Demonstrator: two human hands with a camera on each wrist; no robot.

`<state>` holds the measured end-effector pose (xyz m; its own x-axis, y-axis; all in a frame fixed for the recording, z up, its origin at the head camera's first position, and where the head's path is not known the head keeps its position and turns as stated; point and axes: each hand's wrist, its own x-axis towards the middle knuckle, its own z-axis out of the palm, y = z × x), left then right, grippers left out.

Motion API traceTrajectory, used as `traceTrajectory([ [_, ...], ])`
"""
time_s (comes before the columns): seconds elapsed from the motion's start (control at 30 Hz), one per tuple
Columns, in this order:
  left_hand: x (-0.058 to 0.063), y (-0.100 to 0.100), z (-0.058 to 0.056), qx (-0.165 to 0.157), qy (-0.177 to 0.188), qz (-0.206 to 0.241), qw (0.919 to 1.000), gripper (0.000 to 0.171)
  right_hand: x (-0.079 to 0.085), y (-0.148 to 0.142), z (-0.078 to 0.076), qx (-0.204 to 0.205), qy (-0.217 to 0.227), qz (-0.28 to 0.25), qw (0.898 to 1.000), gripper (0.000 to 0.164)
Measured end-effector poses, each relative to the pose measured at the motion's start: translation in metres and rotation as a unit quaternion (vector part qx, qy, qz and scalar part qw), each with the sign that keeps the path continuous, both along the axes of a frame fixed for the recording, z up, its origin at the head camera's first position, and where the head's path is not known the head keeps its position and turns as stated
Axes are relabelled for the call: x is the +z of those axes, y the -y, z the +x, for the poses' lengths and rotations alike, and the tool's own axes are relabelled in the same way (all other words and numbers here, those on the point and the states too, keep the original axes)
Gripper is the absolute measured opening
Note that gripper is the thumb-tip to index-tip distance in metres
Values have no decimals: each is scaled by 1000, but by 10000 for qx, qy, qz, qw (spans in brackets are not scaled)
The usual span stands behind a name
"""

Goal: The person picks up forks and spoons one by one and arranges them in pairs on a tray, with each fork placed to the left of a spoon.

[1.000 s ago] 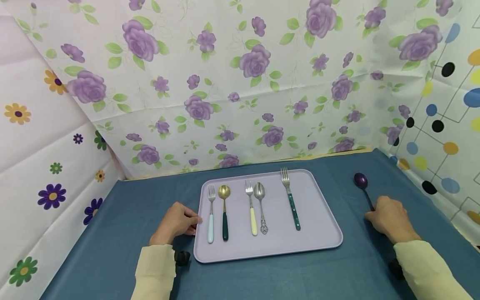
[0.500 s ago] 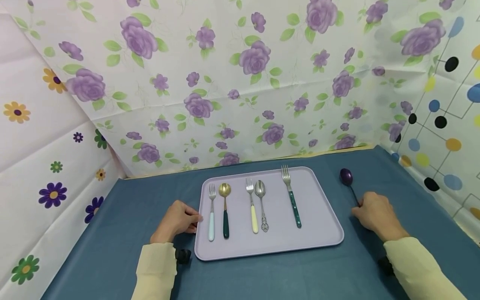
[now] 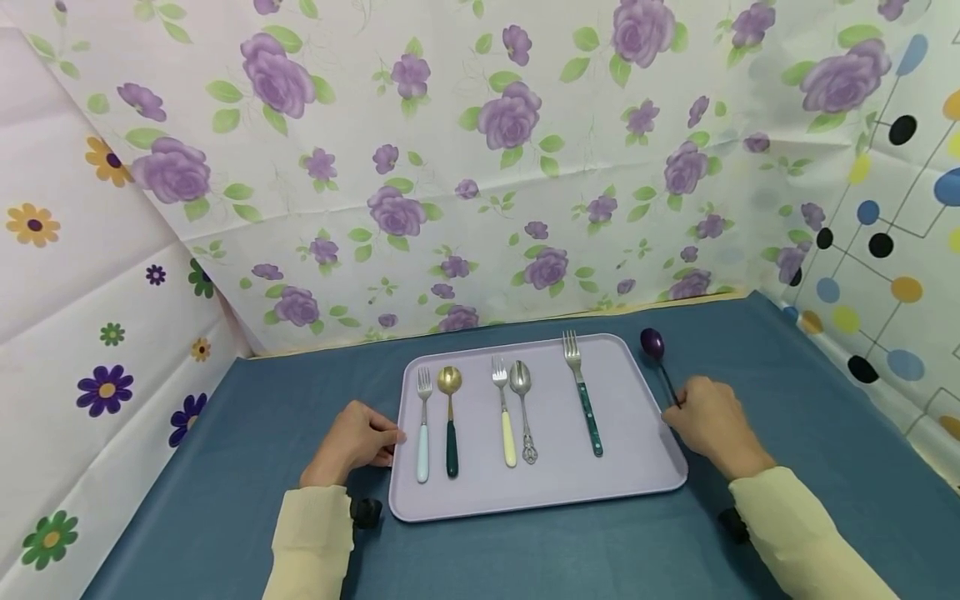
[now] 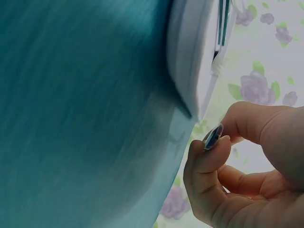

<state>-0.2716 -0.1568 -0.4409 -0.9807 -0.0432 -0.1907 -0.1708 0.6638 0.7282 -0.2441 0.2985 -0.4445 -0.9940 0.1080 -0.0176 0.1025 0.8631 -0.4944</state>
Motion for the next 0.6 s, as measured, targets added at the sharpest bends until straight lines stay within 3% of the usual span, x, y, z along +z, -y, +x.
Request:
traceTrajectory([
  [0.6,-1,0,0,-23,-43,7,10000,6,-1,39,-8,80,-54,-173,9998,16],
])
